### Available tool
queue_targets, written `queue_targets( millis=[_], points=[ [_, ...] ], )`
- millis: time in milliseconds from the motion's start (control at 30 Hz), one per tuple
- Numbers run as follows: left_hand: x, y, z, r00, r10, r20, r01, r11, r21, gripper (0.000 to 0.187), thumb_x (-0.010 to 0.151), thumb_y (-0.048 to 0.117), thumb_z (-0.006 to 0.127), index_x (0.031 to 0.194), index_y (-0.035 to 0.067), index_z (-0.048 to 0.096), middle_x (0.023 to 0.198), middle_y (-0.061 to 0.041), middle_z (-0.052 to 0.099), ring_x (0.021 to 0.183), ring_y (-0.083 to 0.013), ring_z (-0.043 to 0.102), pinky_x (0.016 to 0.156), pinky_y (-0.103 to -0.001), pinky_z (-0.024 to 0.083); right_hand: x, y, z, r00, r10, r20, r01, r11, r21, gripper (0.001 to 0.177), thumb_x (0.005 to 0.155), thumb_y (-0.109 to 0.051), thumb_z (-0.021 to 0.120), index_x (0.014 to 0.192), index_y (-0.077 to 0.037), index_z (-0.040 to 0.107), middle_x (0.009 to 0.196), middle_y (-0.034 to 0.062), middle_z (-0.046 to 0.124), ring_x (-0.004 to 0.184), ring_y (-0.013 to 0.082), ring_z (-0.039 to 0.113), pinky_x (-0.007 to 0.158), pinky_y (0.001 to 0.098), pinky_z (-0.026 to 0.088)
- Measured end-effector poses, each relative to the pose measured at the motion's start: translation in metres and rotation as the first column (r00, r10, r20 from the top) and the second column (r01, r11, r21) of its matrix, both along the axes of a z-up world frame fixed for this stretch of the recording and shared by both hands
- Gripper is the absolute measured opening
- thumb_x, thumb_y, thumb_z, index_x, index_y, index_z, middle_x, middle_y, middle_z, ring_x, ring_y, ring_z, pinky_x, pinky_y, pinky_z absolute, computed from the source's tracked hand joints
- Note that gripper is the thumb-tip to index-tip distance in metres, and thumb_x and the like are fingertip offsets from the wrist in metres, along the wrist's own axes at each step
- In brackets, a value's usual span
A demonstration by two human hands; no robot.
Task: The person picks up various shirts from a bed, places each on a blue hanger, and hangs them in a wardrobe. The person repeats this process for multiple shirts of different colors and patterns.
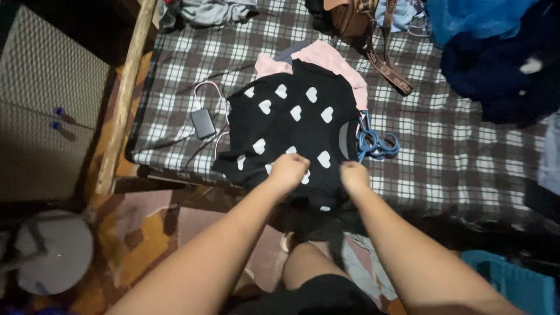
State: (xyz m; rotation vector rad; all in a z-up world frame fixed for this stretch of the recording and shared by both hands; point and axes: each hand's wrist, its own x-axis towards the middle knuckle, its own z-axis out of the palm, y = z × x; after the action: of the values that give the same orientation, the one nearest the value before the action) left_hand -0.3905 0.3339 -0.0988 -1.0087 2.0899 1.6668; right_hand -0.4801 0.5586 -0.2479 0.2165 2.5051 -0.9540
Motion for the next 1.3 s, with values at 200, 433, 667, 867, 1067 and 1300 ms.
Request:
queue_targets(
  millis=[200, 433, 667, 867, 1067, 1300],
  points=[
    [-0.007, 0.008, -0.019, 0.996, -0.041, 0.085, 0.04, 0.999, 0.01, 0.024, 0.088, 0.026, 0.067, 0.094, 0.005, 0.076, 0.085, -0.011, 0.076, 0.081, -0.0221, 0.071, 0.076, -0.037, 0.055, -0.014, 0.057, -0.08, 0.705, -0.355, 0.613, 0.451, 0.892, -0.002, 0.048, 0.101, -0.041, 0.059, 0.127, -0.002, 0.064, 0.117, 0.0208, 0.066, 0.104, 0.0376, 0.066, 0.082, 0.0539, 0.053],
    [0.013, 0.011, -0.03, 0.975, -0.072, 0.21, 0.089, 0.994, -0.071, 0.029, 0.087, 0.03, 0.067, 0.096, 0.003, 0.076, 0.092, -0.017, 0.078, 0.089, -0.0272, 0.073, 0.082, -0.039, 0.055, -0.001, 0.023, -0.036, 0.622, -0.306, 0.721, 0.409, 0.912, 0.034, 0.059, 0.092, -0.044, 0.065, 0.137, -0.006, 0.057, 0.135, 0.0196, 0.065, 0.119, 0.0387, 0.063, 0.088, 0.0519, 0.053],
    [0.016, 0.013, -0.019, 0.971, -0.077, 0.226, 0.107, 0.987, -0.122, 0.028, 0.088, 0.031, 0.067, 0.096, 0.005, 0.076, 0.096, -0.017, 0.077, 0.095, -0.0296, 0.073, 0.086, -0.039, 0.054, -0.007, -0.006, -0.008, 0.974, 0.022, 0.225, -0.119, 0.895, 0.429, 0.058, 0.08, -0.034, 0.075, 0.12, 0.006, 0.063, 0.12, 0.0312, 0.067, 0.112, 0.0452, 0.065, 0.094, 0.049, 0.051],
    [0.003, 0.017, -0.01, 0.984, -0.027, 0.178, 0.038, 0.998, -0.055, 0.027, 0.086, 0.028, 0.067, 0.098, 0.006, 0.076, 0.093, -0.015, 0.078, 0.091, -0.0272, 0.075, 0.084, -0.039, 0.055, -0.014, -0.02, 0.041, 0.988, -0.133, 0.08, 0.127, 0.989, 0.072, 0.039, 0.073, -0.022, 0.07, 0.107, -0.002, 0.07, 0.106, 0.0261, 0.071, 0.103, 0.0436, 0.065, 0.091, 0.0484, 0.05],
    [-0.013, 0.003, 0.01, 0.994, 0.088, -0.068, -0.097, 0.985, -0.144, 0.032, 0.086, 0.031, 0.067, 0.102, 0.005, 0.077, 0.095, -0.015, 0.077, 0.09, -0.0265, 0.073, 0.083, -0.038, 0.055, -0.013, -0.088, 0.148, 0.875, -0.296, -0.383, 0.172, 0.93, -0.326, 0.035, 0.076, -0.012, 0.068, 0.105, -0.003, 0.05, 0.084, 0.02, 0.063, 0.078, 0.0383, 0.063, 0.075, 0.0468, 0.05],
    [0.013, -0.08, 0.142, 0.784, 0.268, -0.559, -0.223, 0.963, 0.149, 0.056, 0.095, 0.046, 0.067, 0.124, -0.001, 0.064, 0.11, -0.016, 0.073, 0.1, -0.0264, 0.067, 0.088, -0.036, 0.054, 0.082, -0.18, 0.313, 0.77, 0.321, -0.551, -0.546, 0.779, -0.309, 0.053, 0.085, -0.013, 0.067, 0.136, -0.007, 0.055, 0.091, 0.0221, 0.072, 0.077, 0.035, 0.074, 0.071, 0.042, 0.056]
  ],
)
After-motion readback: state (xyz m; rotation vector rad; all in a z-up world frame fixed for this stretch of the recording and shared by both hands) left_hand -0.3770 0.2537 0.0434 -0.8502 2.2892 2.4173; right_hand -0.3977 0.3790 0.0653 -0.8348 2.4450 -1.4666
